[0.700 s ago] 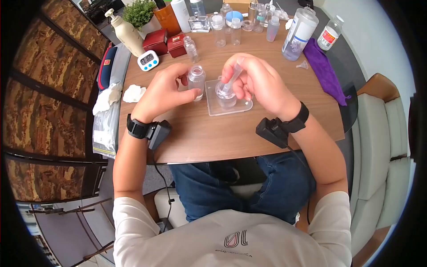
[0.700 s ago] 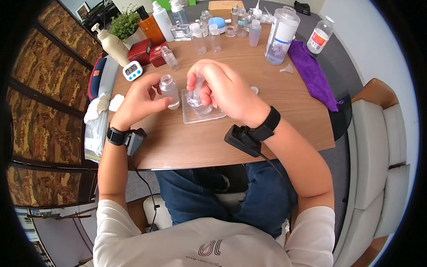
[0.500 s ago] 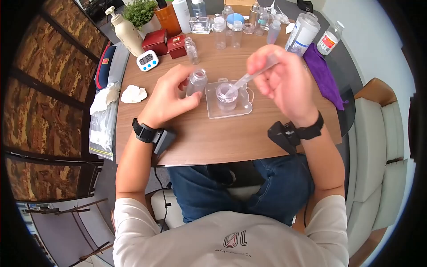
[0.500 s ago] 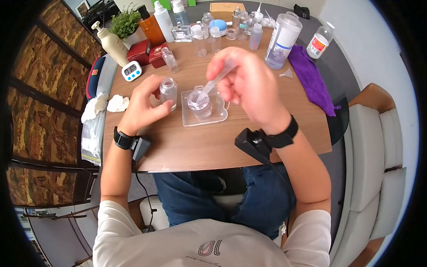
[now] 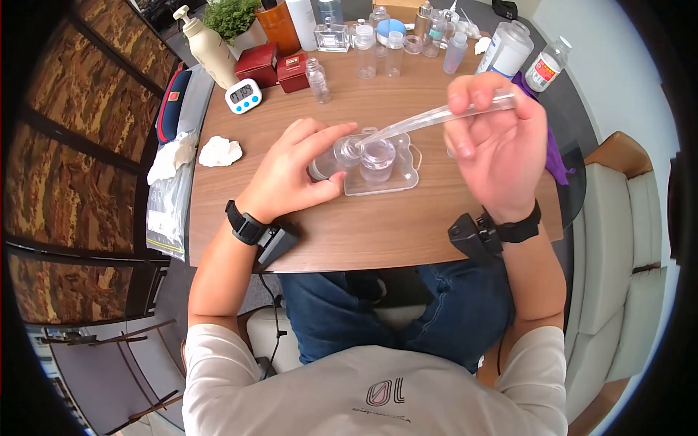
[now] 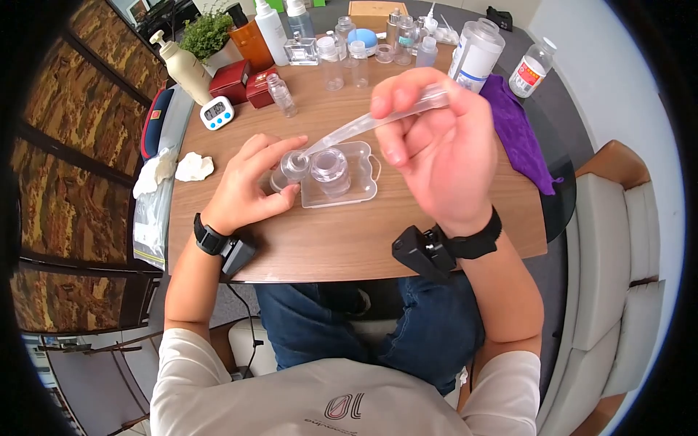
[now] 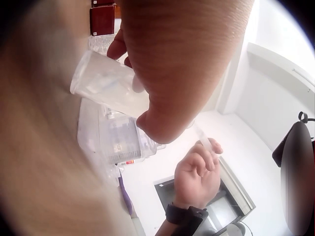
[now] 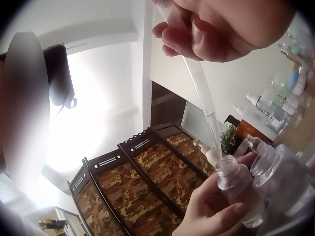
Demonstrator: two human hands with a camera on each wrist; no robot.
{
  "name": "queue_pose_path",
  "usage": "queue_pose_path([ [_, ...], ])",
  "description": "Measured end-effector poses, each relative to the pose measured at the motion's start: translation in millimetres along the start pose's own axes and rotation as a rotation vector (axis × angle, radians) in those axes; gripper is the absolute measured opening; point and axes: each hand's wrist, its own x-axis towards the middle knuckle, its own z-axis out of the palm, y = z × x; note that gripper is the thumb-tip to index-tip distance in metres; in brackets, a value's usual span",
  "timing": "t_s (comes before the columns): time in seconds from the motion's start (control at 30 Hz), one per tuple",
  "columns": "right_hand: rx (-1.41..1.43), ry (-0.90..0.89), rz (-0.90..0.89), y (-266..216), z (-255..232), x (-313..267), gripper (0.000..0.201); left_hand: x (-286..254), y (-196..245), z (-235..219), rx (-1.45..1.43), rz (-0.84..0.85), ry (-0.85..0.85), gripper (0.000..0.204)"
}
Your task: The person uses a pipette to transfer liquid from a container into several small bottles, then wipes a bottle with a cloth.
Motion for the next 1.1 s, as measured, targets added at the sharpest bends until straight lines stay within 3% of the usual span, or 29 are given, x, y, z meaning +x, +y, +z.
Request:
queue_pose_path([
  [0.23, -0.048, -0.082, 0.024, 11.4, 2.5, -0.5, 0.046, -1.8, -3.4, 0.5, -0.013, -0.011, -0.014, 0.059],
  [0.4, -0.075, -0.094, 0.012, 11.8, 3.3, -2.3, 0.063, -1.0, -2.9, 0.9, -0.04, -0.062, -0.037, 0.057],
  [1.1, -0.066, -0.12, 0.024, 7.5, 1.4, -5.8, 0.065, 0.2, -1.5, 1.0, -0.048, -0.073, -0.049, 0.058],
])
